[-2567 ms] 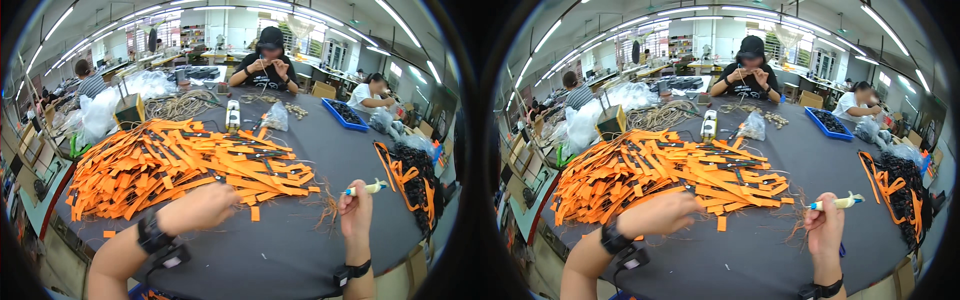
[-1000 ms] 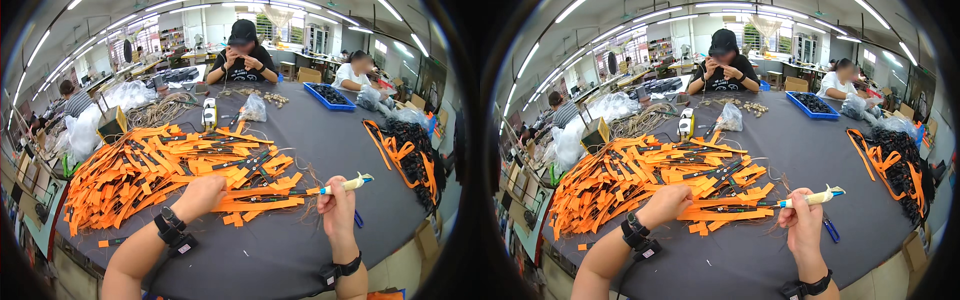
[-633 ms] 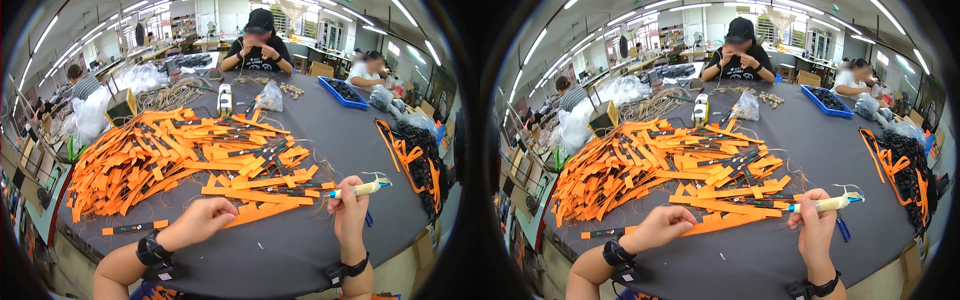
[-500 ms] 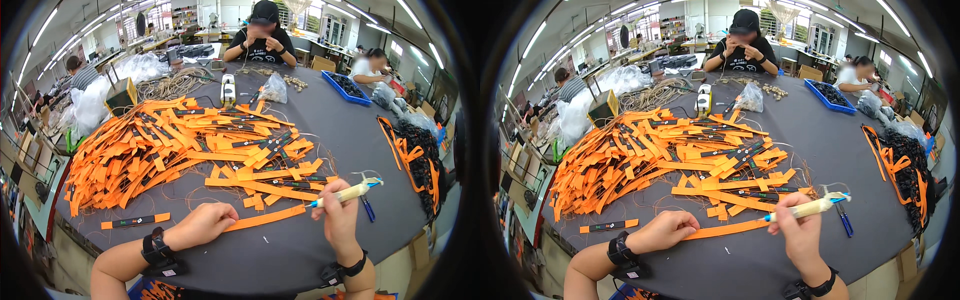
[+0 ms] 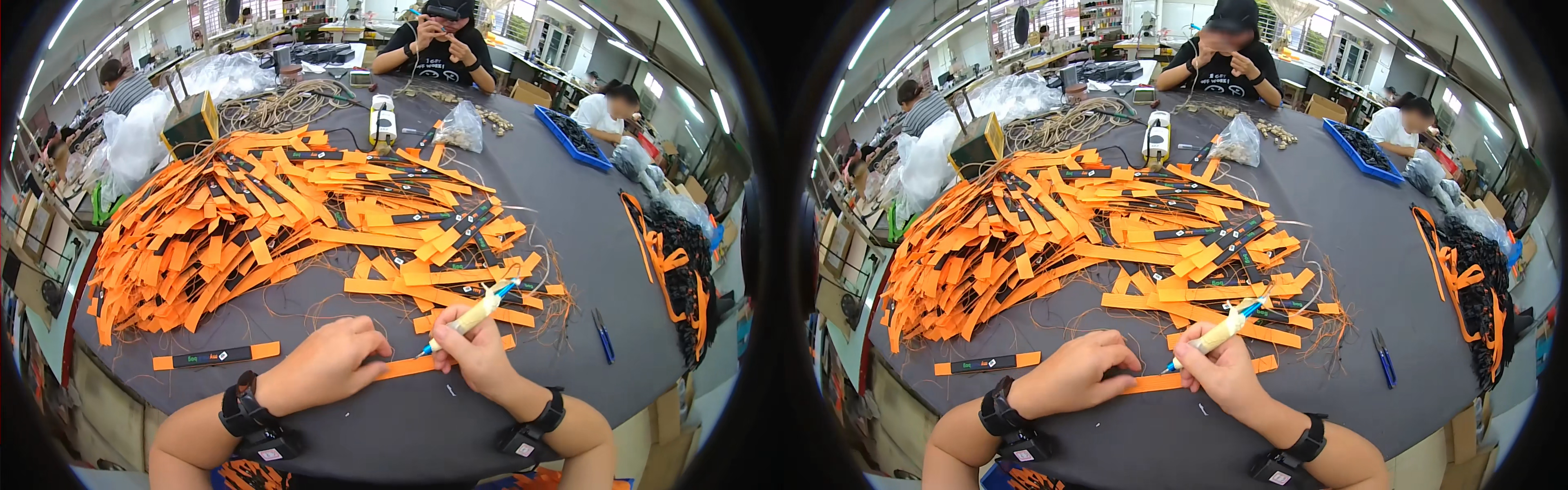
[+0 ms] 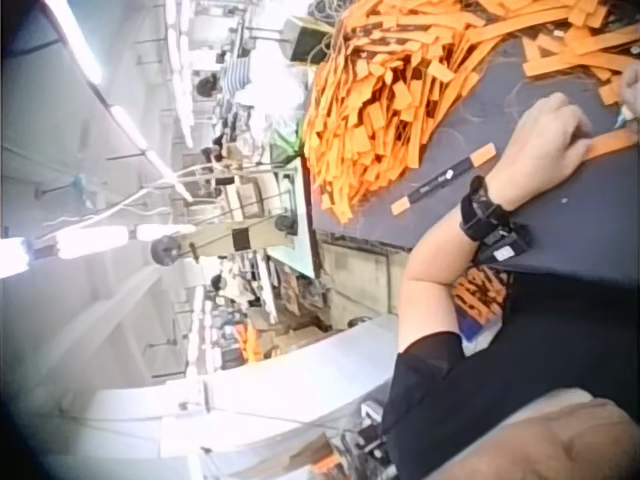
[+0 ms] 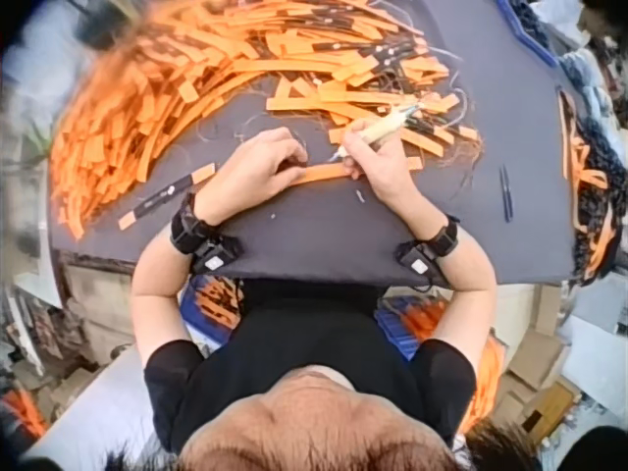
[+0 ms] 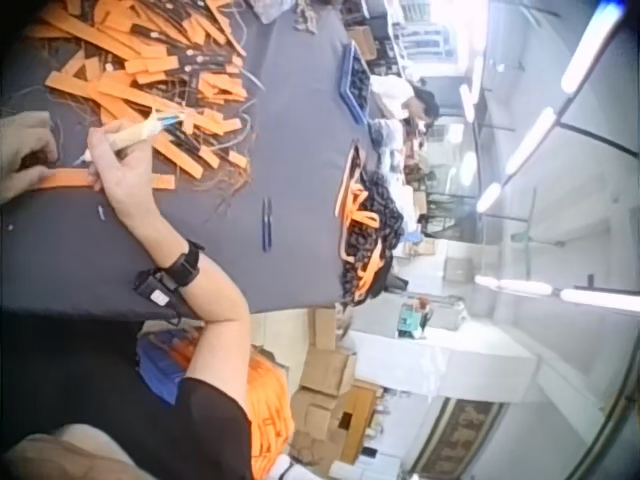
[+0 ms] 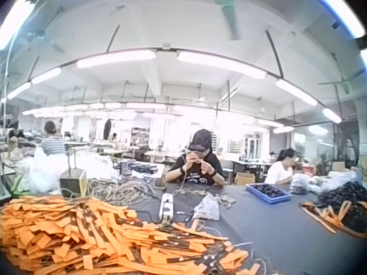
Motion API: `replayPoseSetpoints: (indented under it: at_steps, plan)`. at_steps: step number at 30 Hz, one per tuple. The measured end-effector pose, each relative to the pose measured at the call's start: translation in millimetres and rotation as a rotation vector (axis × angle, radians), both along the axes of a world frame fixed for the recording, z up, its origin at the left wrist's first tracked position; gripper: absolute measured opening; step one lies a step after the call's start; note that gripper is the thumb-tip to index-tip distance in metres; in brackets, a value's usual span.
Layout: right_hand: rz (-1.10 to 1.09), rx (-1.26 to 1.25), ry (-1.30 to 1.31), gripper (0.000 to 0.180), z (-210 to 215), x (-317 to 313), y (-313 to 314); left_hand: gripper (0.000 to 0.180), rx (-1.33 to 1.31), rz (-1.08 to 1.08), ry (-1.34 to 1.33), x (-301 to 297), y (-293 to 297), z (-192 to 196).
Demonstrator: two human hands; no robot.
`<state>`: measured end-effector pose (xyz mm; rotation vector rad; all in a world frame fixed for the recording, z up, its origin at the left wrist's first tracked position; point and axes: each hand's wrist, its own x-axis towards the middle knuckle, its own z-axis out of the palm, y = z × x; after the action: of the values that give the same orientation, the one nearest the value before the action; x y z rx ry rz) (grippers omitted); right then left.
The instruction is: The person applies glue to orange fabric straps with black electronic components and secures them with thin orange thread. They repeatedly pick up straps, apply adhesive, and place the finished items into a blue bin.
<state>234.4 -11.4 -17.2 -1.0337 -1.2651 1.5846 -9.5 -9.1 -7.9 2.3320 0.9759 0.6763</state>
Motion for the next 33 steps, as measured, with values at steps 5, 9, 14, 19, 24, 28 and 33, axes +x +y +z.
replayPoseSetpoints:
  at_steps: [5, 9, 14, 19, 24, 28, 33]
  plan:
    - [0.012, -0.029, 0.006, 0.014, -1, -2, -1, 0.015, -0.094, 0.024, 0.083, 13, -11, 6]
    - [0.066, -0.022, 0.027, 0.012, 1, -4, -3, 0.012, -0.091, 0.016, 0.042, 12, -10, 2]
    - [0.179, 0.175, -0.105, 0.011, -4, -4, -5, 0.009, -0.252, 0.049, -0.073, 7, -5, 5]
    - [0.168, 0.192, -0.129, 0.009, -7, -5, -3, 0.010, -0.115, 0.014, -0.123, 6, -4, -2]
    - [0.055, 0.106, -0.029, 0.009, -3, 1, -8, 0.017, -0.208, 0.069, -0.029, 12, -9, 15]
    - [0.007, 0.068, 0.030, 0.010, 0, 1, -6, 0.019, -0.180, 0.094, 0.011, 21, -17, 11]
    - [-0.030, 0.049, 0.094, 0.011, 1, 2, -4, 0.013, -0.118, 0.066, 0.033, 24, -16, 0]
